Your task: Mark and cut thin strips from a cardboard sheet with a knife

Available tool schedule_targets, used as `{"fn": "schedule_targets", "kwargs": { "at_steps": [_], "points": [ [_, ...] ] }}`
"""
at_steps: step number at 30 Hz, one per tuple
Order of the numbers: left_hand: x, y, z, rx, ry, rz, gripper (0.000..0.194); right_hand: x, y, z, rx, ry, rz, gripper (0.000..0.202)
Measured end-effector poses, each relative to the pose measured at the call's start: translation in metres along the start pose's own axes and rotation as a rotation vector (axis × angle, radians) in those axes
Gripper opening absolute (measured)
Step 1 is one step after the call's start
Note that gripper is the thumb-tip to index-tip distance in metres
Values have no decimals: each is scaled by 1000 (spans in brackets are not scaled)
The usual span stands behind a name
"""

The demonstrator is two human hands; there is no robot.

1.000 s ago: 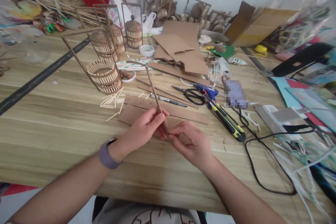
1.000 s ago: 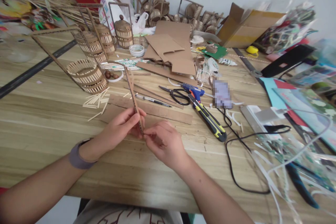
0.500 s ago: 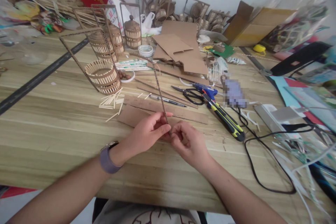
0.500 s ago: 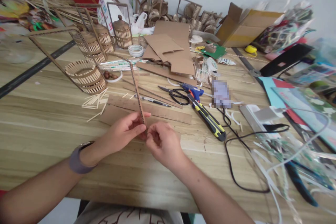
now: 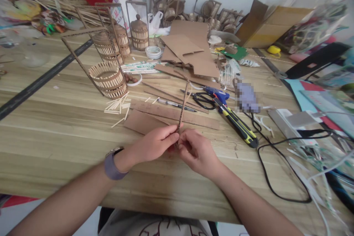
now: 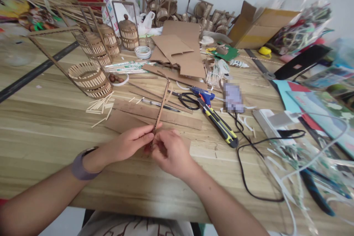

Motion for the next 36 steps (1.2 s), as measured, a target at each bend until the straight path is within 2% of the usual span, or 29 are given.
{"fn": "schedule_targets", "kwargs": {
  "at_steps": [3,6,10,13,17,22,28,30,36],
  "points": [
    [1,0,0,86,3,48,36,-2,1,-1,67,-123,-72,19],
    [-1,-2,0,77,92,71,39,-7,3,-2,84,-148,-129,16],
    [-2,-3,0,-28,245,119,57,-10,3,0,-11,-8,-31,6],
    [-1,-3,0,-70,289,139,61,-10,1,1,-71,82,31,6],
    [-1,-3,-1,-68,313,118,66,-8,1,0,-89,58,6,11],
    [1,-3,-3,-54,358,95,63,-8,2,-3,-111,58,-12,13],
    [3,-6,-9,-69,387,120,71,-7,5,-4,-234,203,163,17],
    [3,-6,-10,-70,348,127,70,-6,5,-3,-263,220,164,20],
    [2,-3,-13,-76,67,128,49,-10,5,-2,-291,198,112,19]
  ]
}}
Point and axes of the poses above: each hand's wrist, its own y-axis away from the middle knuckle, its own z-axis out of the back of the hand, x = y × z, the point moved 1 cm from there along -y, towards the middle knuckle, and after that the axes turned 5 degrees about y, right-handed, at the moved point
